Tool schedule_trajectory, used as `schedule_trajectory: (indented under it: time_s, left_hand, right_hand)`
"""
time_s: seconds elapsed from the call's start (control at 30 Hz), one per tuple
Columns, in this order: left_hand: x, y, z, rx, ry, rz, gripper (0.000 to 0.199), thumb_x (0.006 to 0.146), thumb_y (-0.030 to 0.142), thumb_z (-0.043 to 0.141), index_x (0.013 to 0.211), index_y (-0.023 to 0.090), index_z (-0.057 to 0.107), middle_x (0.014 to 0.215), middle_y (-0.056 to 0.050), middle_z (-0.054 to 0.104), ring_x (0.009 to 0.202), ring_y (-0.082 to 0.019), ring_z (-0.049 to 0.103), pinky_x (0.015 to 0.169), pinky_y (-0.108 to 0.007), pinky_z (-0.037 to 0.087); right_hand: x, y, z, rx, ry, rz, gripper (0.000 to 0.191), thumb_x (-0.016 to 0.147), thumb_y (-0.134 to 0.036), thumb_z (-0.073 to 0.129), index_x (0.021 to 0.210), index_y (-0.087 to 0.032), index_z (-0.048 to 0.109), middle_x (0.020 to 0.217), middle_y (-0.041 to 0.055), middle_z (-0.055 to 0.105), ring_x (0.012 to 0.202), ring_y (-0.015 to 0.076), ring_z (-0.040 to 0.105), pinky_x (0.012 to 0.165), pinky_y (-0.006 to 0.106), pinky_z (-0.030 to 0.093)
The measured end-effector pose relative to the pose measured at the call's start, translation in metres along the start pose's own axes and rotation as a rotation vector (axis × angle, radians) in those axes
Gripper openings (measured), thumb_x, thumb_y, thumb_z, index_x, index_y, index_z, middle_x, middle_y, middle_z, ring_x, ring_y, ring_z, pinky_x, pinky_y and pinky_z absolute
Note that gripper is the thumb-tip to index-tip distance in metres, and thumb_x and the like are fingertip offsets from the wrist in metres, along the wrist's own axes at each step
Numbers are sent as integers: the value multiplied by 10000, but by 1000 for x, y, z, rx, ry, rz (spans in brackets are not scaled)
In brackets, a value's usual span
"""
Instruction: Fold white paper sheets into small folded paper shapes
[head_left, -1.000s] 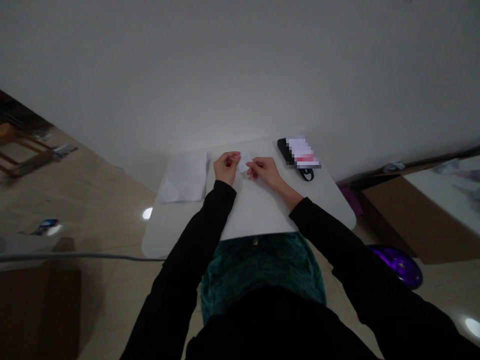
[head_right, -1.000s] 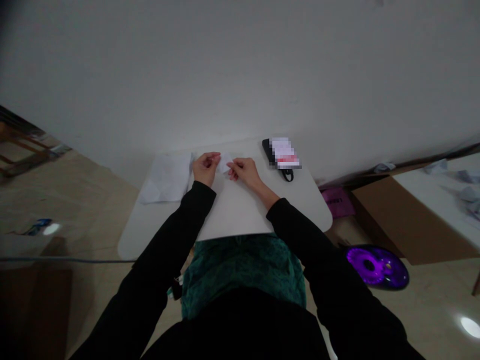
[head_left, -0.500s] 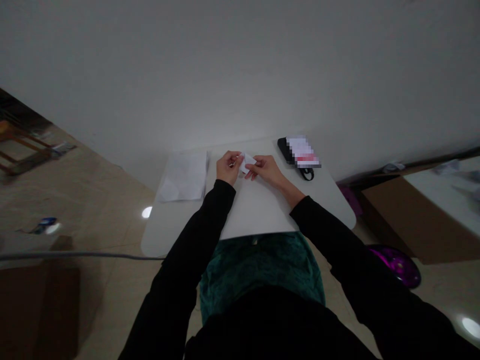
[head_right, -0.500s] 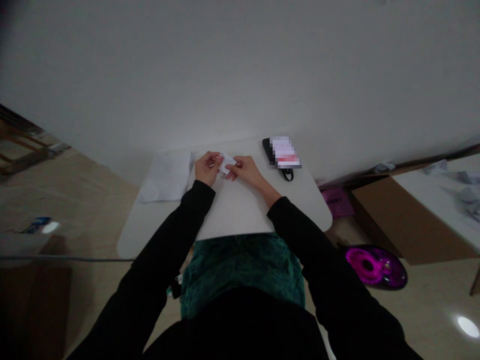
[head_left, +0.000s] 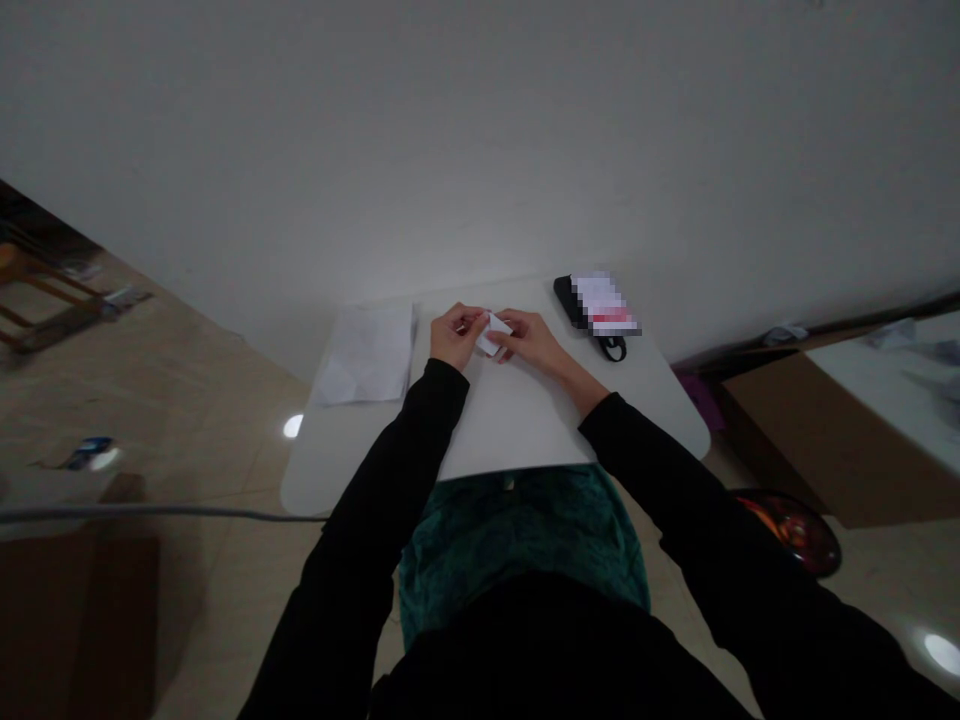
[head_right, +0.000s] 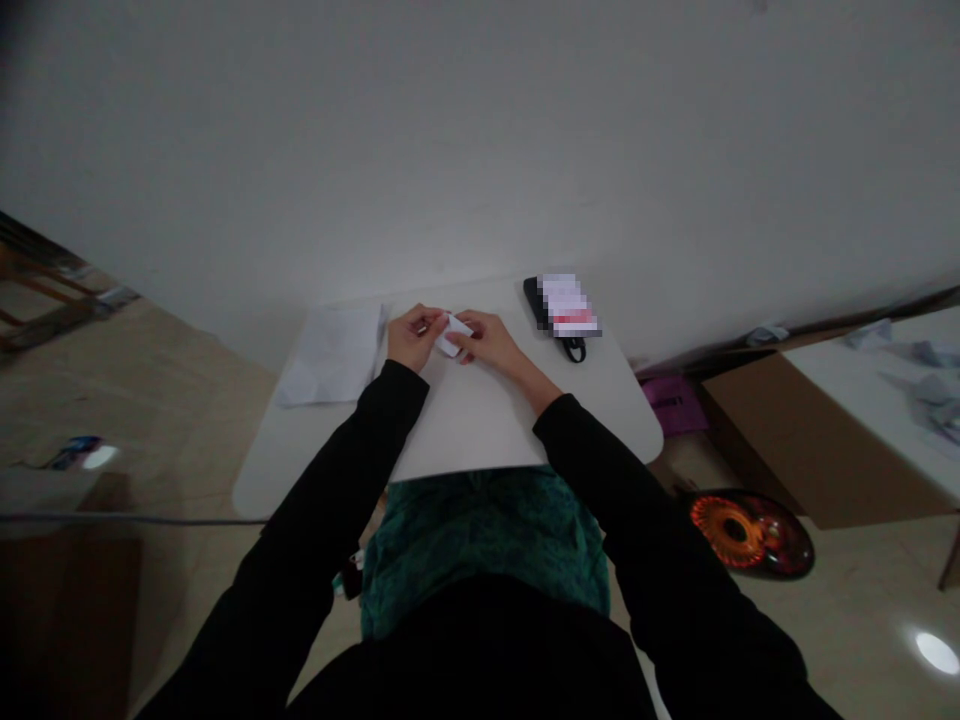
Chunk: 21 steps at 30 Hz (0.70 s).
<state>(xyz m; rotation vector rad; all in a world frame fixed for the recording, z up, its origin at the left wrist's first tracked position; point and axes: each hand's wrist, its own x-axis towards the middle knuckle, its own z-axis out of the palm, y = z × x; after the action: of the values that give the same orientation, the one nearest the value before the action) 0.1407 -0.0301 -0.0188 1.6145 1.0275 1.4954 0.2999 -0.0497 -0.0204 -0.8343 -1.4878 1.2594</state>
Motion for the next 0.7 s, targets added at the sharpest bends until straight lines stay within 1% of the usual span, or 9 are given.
schedule_trajectory:
  time_s: [0.03,0.1,0.17,0.27,0.37,0.43,0.53,0.6,0.7]
  left_hand:
    - [-1,0,0,10,-10,8,223,703,400,785,762,191,735,728,-17,642,650,-117,580,577,-235,469]
    - [-3,1,3,22,-12,28,194,717,380,777,754,194,739,730,-18,647,651,-118,587,562,-231,459]
    - [-4,0,6,23,7,41,195,739,385,761,762,193,737,751,-24,677,660,-122,609,559,-231,462]
    - [-4,-1,10,0,10,23,229,737,400,768,792,183,718,761,-20,701,674,-117,637,602,-234,493]
    - [-3,-4,11,-56,-33,-53,286,710,418,800,791,171,681,677,2,667,610,-109,633,606,-245,519]
    - [-3,-5,10,-88,-29,-99,341,696,462,811,768,171,650,627,16,632,542,-104,615,558,-246,516]
    - [-2,-6,8,-102,25,-88,416,696,549,797,752,187,601,571,42,567,482,-93,585,478,-225,470]
    - [-1,-7,6,-110,48,-67,443,711,589,772,749,197,569,535,56,527,461,-88,564,438,-208,426]
    - [1,-9,6,-111,52,-62,453,701,590,777,752,202,550,525,62,523,463,-82,544,435,-199,417]
  right_hand:
    - [0,1,1,-46,50,-45,509,655,-609,791,903,-171,715,776,34,723,639,156,666,489,248,545]
    - [1,1,3,-125,157,-105,465,687,-633,752,800,-182,735,725,16,698,609,132,613,498,239,517]
    - [1,1,2,-153,233,-113,466,683,-649,744,712,-184,734,635,2,662,542,118,558,494,247,490]
    - [2,2,-1,-123,305,-121,454,659,-640,766,687,-188,739,590,-6,638,497,112,518,469,258,454]
    - [3,4,-3,-44,381,-137,450,651,-636,772,702,-190,739,610,-3,643,518,118,533,471,260,463]
    - [4,6,-2,13,382,-108,459,642,-642,772,708,-189,727,648,4,660,561,125,570,505,261,504]
    - [4,7,0,77,287,-18,485,579,-621,820,732,-176,704,673,12,678,596,132,613,578,276,564]
    - [4,8,2,88,237,16,508,537,-602,850,740,-165,687,639,11,672,571,131,617,587,284,570]
    - [3,9,2,59,241,4,496,551,-592,846,720,-161,669,589,9,659,505,120,585,533,277,531]
